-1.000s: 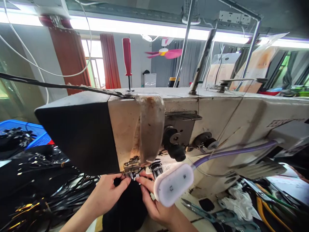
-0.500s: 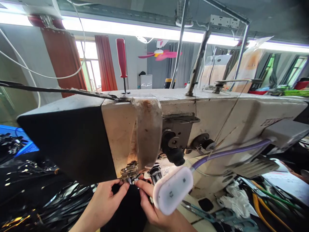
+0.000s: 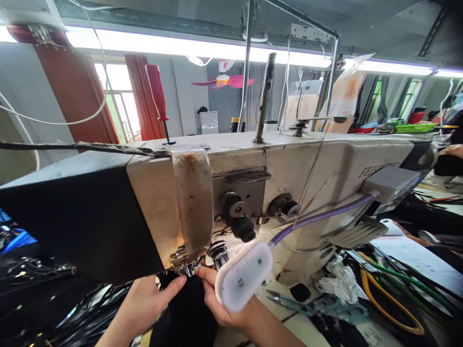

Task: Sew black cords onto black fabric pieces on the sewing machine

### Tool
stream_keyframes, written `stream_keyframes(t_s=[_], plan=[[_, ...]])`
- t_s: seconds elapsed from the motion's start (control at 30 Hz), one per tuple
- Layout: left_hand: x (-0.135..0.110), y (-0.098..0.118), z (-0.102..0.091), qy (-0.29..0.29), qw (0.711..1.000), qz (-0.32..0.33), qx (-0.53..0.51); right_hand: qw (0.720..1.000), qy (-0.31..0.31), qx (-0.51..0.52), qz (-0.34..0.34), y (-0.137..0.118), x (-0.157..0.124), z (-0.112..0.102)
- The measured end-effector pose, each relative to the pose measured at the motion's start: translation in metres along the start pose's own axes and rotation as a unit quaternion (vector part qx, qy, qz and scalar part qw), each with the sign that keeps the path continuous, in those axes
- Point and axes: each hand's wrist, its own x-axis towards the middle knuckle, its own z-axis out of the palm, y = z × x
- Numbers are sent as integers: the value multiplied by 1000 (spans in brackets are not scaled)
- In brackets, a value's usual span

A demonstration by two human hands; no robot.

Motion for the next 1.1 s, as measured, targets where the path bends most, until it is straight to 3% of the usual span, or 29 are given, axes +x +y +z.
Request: stream_keyframes(t_s=[0.17,0.27,0.43,0.6,0.77,0.87,0.93,1.0,1.1], plan=[[6,5,-8,-54,994,-91,28,1000,-16,-1,0,-1,4,-2],[7,6,-9,-59,994,-85,37,1000,3,12,-6,4,-2,4],[5,8,-8,-56,994,-78,46,1000,-15,18,3,9,-8,9],[2,13,-8,-23,995,-95,10,998,53,7,-10,10,-7,14],[2,7,-5,-14,991,-132,-1,998,62,-15,0,11,-15,16],[-9,0,12,111,986,-104,-72,998,29,-56,-6,7,-17,-2],[-19,-1,29,192,957,-122,-178,997,-6,-75,-6,1,-13,-19],[-27,3,43,186,928,-135,-292,996,-39,-75,11,-6,-7,-33],[-27,14,47,115,926,-126,-337,994,-87,-51,30,-19,-2,-38]])
